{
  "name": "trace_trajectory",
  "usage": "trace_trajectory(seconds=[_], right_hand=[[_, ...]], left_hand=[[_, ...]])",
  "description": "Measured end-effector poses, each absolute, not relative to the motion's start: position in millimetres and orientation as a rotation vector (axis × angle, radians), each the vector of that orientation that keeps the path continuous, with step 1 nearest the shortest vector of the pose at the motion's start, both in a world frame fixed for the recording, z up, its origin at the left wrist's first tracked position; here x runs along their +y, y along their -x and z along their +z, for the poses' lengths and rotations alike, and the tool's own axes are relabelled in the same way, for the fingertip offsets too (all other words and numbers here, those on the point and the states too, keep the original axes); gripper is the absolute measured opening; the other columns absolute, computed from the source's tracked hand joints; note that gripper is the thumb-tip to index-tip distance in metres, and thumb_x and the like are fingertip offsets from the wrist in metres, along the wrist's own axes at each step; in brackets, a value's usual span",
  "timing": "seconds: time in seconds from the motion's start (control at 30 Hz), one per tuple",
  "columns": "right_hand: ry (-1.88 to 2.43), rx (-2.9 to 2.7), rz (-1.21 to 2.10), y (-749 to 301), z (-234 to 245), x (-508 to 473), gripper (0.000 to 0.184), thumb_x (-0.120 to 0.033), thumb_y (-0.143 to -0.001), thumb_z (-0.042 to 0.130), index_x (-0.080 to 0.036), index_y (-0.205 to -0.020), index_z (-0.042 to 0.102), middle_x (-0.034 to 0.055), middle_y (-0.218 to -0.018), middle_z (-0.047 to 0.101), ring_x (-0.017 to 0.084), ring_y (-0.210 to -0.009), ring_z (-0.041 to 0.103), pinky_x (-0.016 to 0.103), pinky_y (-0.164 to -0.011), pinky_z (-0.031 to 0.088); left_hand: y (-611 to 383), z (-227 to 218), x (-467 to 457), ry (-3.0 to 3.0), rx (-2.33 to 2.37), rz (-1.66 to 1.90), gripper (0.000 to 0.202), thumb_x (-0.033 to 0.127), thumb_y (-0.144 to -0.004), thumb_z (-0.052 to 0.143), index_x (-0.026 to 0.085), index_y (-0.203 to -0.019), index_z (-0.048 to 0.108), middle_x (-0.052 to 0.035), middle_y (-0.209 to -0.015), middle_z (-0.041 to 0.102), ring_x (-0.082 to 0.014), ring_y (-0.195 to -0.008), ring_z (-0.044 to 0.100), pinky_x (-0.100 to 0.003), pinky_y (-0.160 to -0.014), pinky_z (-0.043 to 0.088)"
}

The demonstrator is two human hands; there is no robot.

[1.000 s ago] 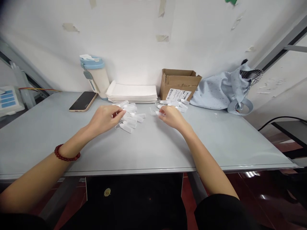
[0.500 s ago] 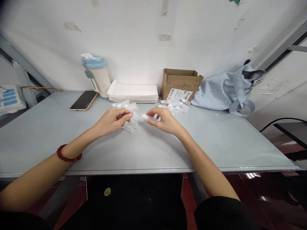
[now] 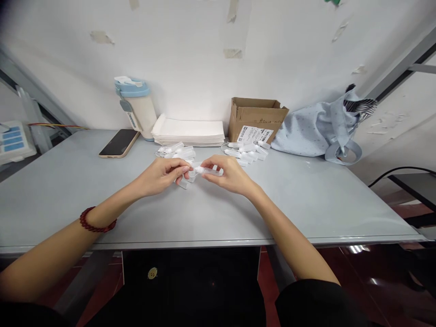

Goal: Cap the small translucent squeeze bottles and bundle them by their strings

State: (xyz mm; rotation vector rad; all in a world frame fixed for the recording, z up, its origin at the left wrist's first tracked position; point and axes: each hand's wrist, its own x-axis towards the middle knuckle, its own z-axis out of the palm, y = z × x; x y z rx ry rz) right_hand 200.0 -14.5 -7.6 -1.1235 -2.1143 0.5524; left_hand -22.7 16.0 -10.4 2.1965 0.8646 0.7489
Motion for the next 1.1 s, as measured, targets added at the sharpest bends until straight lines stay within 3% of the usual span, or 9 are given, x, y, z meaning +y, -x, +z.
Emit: trace_trajectory(seconds=[1.1], right_hand=[[1.004, -2.164, 0.335, -193, -20, -13, 0.015, -0.026, -0.089, 0.059, -0.016, -0.095, 0.068, 0.0077, -0.089, 0.069, 0.017, -0.077, 0.062, 0.030, -0.067, 0.049]], left_hand=[[24, -17, 18, -2.188, 0.885, 0.747, 0.026, 0.024, -0.090, 0.046, 0.013, -0.081, 0.067, -0.0012, -0.066, 0.063, -0.0093, -0.051, 0.052, -0.021, -0.049, 0.038]])
